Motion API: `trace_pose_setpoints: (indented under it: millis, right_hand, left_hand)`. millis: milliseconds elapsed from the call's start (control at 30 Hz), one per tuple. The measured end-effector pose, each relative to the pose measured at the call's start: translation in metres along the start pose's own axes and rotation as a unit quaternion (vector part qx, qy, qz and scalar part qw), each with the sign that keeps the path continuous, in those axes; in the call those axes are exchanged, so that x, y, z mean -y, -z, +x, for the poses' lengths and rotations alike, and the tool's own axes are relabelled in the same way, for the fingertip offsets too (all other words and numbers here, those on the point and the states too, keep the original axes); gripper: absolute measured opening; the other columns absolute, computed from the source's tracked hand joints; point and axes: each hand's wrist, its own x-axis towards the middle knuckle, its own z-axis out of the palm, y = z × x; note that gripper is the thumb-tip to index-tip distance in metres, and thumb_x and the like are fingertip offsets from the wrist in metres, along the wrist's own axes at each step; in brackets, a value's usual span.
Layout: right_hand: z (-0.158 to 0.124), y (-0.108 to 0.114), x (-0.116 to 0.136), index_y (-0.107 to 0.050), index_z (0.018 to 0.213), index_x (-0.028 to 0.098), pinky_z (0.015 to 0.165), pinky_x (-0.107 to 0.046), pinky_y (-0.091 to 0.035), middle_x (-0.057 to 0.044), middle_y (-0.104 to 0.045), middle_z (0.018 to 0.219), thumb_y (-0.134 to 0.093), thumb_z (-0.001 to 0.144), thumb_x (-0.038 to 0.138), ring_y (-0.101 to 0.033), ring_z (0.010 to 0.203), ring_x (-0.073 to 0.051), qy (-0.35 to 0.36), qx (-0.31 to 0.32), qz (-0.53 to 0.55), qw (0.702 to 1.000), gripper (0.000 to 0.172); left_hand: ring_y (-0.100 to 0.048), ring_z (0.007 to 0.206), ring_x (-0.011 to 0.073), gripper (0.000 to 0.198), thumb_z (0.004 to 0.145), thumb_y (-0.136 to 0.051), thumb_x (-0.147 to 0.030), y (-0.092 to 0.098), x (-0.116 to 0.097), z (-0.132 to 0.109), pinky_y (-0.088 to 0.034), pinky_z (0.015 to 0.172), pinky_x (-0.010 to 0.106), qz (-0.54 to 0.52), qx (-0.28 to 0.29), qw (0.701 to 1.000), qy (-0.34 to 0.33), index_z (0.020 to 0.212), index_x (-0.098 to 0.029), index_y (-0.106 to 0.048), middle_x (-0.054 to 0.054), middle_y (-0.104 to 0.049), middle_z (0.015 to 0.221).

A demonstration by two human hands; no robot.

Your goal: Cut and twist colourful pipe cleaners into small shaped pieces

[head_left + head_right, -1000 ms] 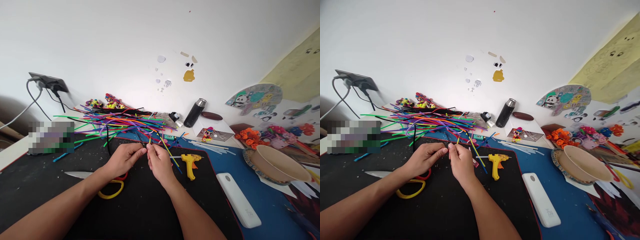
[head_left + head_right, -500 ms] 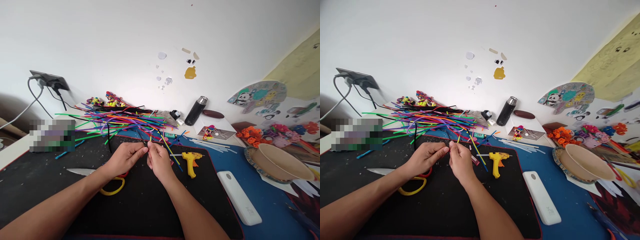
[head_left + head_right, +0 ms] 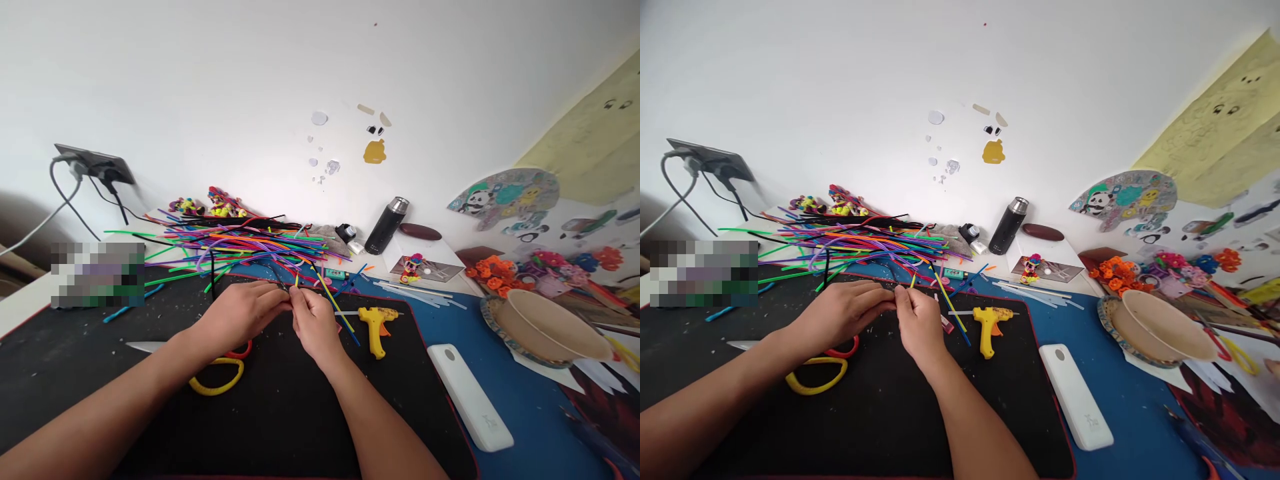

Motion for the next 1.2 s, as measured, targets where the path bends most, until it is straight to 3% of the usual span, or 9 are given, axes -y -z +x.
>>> trace_pose_setpoints:
  millis: [100,200,400,533,800,1000,1200]
  right_hand:
    - [0.001,0.000,-0.003,-0.048,0.066,0.024,0.044,-0.026,-0.029,0.006,-0.041,0.046,-0.048,0.101,0.071,-0.042,0.040,-0.013,-0.010,0.014,0.008,1.000,0.058]
    - [0.001,0.001,-0.001,-0.052,0.067,0.024,0.043,-0.025,-0.030,0.007,-0.042,0.043,-0.050,0.100,0.071,-0.044,0.037,-0.013,-0.022,0.046,0.032,0.998,0.058]
    - [0.002,0.009,0.013,-0.054,0.070,0.022,0.044,-0.024,-0.035,0.007,-0.044,0.043,-0.053,0.098,0.073,-0.045,0.038,-0.012,-0.014,0.016,0.097,0.995,0.057]
    - [0.003,0.010,0.015,-0.054,0.070,0.022,0.044,-0.024,-0.035,0.006,-0.045,0.043,-0.053,0.098,0.072,-0.045,0.038,-0.011,-0.017,0.003,0.095,0.995,0.057]
    - [-0.001,0.006,0.017,-0.055,0.071,0.022,0.046,-0.024,-0.037,0.005,-0.047,0.046,-0.051,0.101,0.068,-0.047,0.040,-0.011,-0.012,0.021,0.053,0.998,0.056]
    - [-0.003,0.007,0.018,-0.055,0.072,0.022,0.048,-0.024,-0.038,0.005,-0.048,0.047,-0.050,0.104,0.063,-0.049,0.041,-0.012,-0.003,0.029,0.029,0.999,0.052]
    - [-0.003,0.006,0.017,-0.056,0.073,0.022,0.049,-0.024,-0.039,0.006,-0.049,0.048,-0.049,0.105,0.061,-0.050,0.041,-0.012,0.003,0.035,0.017,0.999,0.051]
  left_hand:
    - [-0.068,0.077,0.0212,0.030,0.106,-0.052,-0.035,0.004,-0.002,0.002,-0.051,0.076,0.030,0.032,0.030,0.999,-0.026,0.089,-0.021,-0.073,0.007,-0.074,0.082]
    - [-0.070,0.077,0.0213,0.029,0.104,-0.052,-0.034,0.011,0.004,0.003,-0.049,0.074,0.029,0.024,0.056,0.998,-0.003,0.090,-0.022,-0.075,0.007,-0.077,0.086]
    - [-0.070,0.069,0.0230,0.027,0.095,-0.061,-0.050,0.032,0.046,-0.005,-0.043,0.062,0.028,0.063,0.053,0.976,0.204,0.095,-0.027,-0.075,0.002,-0.079,0.080]
    - [-0.069,0.067,0.0248,0.028,0.093,-0.058,-0.050,0.036,0.066,-0.009,-0.038,0.058,0.030,0.120,0.093,0.955,0.256,0.099,-0.025,-0.070,0.003,-0.078,0.078]
    - [-0.070,0.075,0.0274,0.033,0.100,-0.045,-0.048,0.027,0.052,-0.003,-0.034,0.058,0.033,0.255,0.223,0.897,0.284,0.094,-0.024,-0.067,0.006,-0.078,0.086]
    - [-0.069,0.073,0.0276,0.034,0.101,-0.046,-0.050,0.021,0.049,-0.002,-0.030,0.056,0.033,0.272,0.232,0.887,0.292,0.089,-0.024,-0.065,0.006,-0.076,0.082]
    - [-0.069,0.073,0.0286,0.049,0.095,-0.046,-0.070,0.033,0.050,-0.002,-0.032,0.057,0.033,0.241,0.218,0.889,0.324,0.085,-0.025,-0.065,0.006,-0.075,0.079]
